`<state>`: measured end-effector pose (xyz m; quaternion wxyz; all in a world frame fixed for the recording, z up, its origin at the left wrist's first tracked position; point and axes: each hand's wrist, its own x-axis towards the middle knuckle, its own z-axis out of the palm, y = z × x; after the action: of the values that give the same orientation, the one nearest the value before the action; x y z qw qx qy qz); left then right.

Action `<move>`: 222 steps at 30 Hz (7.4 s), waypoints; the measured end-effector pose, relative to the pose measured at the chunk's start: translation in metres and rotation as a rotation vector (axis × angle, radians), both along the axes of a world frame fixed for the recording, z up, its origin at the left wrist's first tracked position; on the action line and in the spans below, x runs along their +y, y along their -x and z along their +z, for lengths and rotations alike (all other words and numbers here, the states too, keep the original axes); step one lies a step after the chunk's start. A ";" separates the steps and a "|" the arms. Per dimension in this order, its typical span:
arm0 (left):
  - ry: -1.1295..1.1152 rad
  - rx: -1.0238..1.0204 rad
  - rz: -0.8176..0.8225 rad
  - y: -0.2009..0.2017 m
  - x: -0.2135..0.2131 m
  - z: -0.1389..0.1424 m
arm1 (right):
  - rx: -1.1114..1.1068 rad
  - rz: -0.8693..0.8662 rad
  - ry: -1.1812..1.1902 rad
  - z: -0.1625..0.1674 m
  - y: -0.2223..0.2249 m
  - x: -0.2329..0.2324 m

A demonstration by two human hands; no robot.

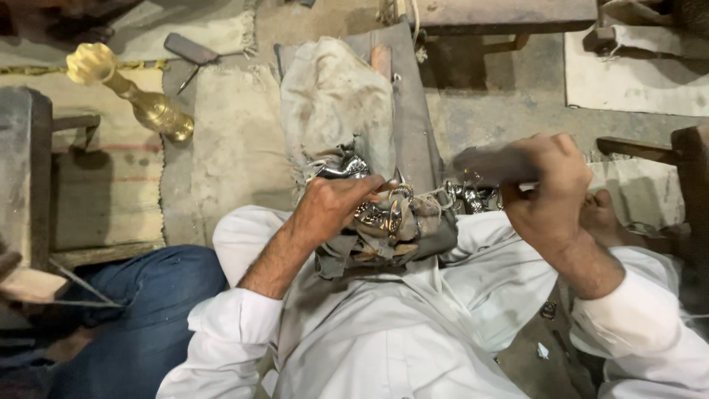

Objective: The person sits cross-legged on the floor holding silver metal animal figurines on a cloth-covered board on their lap. They hold each figurine steady with one hand while rubbing and filing its surface with a dark handheld file, repositioning the pieces and switching between figurines as they work.

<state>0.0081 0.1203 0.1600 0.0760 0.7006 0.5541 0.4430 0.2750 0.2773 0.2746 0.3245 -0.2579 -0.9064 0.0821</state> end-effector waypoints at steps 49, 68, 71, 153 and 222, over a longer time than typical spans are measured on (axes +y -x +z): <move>0.038 0.086 -0.099 0.011 0.007 0.007 | -0.111 -0.072 -0.082 -0.010 -0.008 -0.014; 0.078 -0.904 0.245 0.022 -0.024 -0.027 | 0.243 -0.042 1.641 -0.085 -0.033 0.008; 0.022 -0.578 0.214 0.007 -0.018 -0.024 | 0.123 -0.071 1.634 -0.087 -0.030 0.006; -0.006 -0.955 0.590 -0.034 -0.008 -0.027 | -0.743 0.157 0.299 0.029 0.063 0.018; -0.086 -0.628 0.569 -0.046 -0.009 -0.047 | -0.847 0.317 -0.422 0.082 0.158 0.016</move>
<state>0.0539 0.1111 0.1127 0.0864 0.3534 0.6564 0.6609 0.1171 0.2932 0.3564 -0.0436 -0.0564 -0.9834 -0.1666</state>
